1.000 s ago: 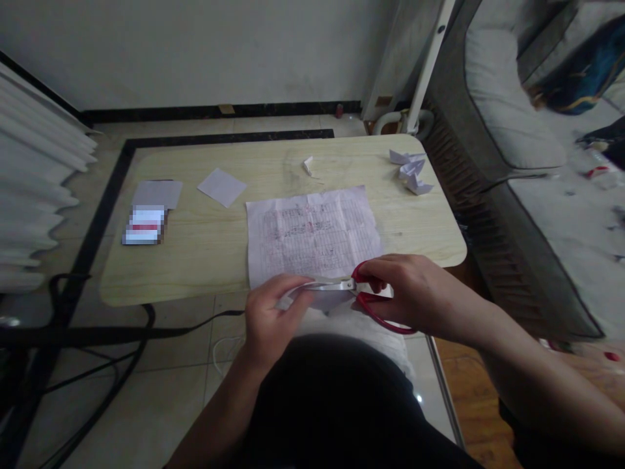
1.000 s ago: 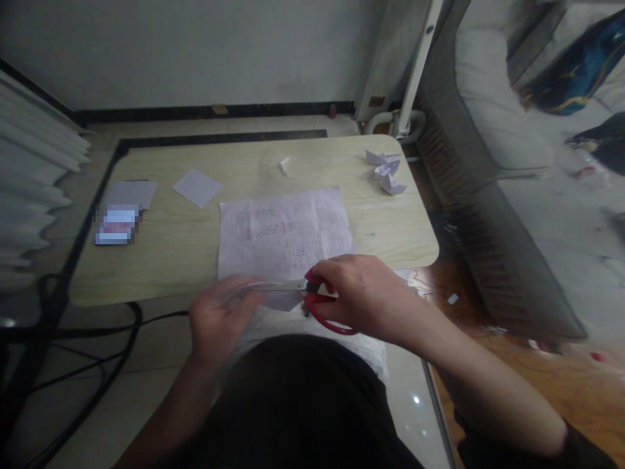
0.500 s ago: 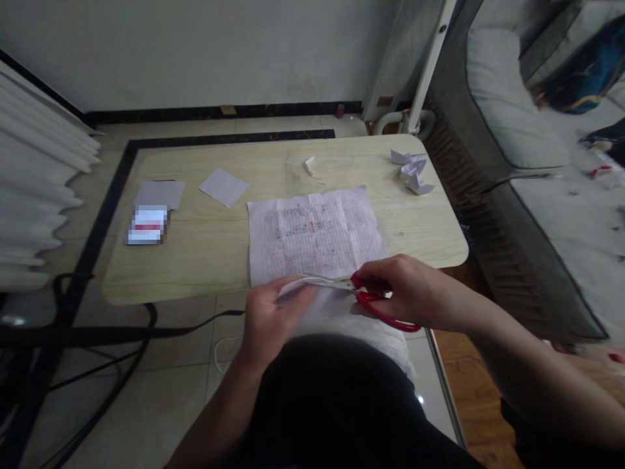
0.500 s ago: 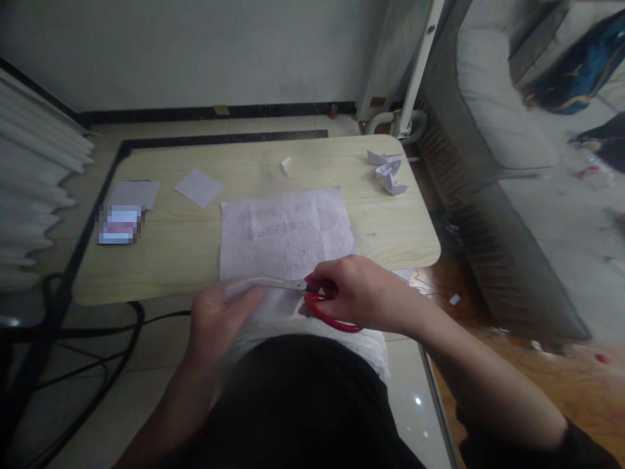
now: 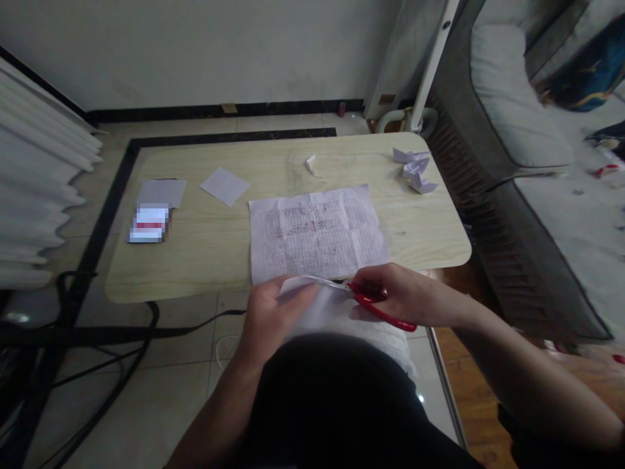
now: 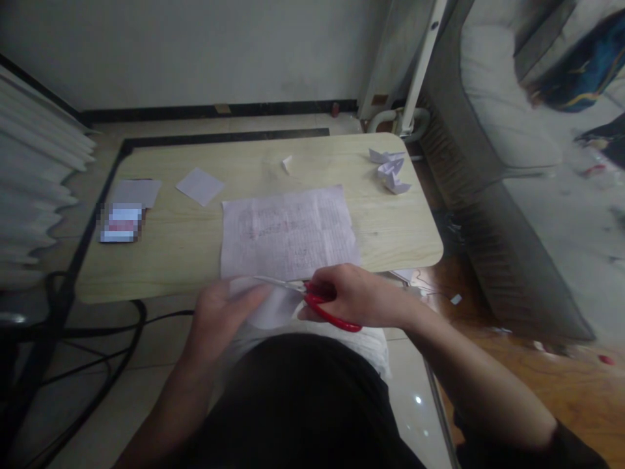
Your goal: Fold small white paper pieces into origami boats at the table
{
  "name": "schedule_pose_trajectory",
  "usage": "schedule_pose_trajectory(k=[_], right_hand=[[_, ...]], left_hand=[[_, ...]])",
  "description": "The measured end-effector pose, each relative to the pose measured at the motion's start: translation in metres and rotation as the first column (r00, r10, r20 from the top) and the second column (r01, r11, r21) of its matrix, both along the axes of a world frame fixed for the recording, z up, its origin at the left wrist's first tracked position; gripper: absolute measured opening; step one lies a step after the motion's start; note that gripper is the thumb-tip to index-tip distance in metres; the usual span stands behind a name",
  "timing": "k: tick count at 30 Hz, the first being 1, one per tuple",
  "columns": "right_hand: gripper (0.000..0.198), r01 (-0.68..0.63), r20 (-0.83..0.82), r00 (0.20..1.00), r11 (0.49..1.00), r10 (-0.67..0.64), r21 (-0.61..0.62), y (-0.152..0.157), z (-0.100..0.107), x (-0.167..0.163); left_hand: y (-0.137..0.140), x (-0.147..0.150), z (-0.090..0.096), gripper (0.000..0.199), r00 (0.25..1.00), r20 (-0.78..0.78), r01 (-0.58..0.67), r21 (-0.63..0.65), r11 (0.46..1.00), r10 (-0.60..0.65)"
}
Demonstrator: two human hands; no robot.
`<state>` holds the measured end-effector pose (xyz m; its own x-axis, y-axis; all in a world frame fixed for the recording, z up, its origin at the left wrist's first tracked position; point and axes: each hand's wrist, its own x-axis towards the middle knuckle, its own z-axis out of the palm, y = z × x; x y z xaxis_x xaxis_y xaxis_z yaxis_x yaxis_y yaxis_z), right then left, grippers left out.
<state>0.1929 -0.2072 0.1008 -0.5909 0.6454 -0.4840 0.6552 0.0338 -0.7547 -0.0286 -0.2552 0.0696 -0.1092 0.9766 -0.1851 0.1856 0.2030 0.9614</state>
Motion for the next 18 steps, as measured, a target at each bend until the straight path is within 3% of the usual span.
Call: schedule_pose_trajectory(k=[6, 18], right_hand=[[0.037, 0.016, -0.026, 1.000, 1.000, -0.016, -0.013, -0.0013, -0.0042, 0.0014], [0.035, 0.030, -0.058, 0.998, 0.999, -0.031, -0.022, -0.0065, -0.0081, 0.0015]], left_hand=[[0.0009, -0.0018, 0.0007, 0.016, 0.999, -0.008, 0.031, -0.028, 0.999, -0.032], [0.0002, -0.0023, 0.0062, 0.013, 0.988, 0.153, 0.022, -0.163, 0.986, 0.004]])
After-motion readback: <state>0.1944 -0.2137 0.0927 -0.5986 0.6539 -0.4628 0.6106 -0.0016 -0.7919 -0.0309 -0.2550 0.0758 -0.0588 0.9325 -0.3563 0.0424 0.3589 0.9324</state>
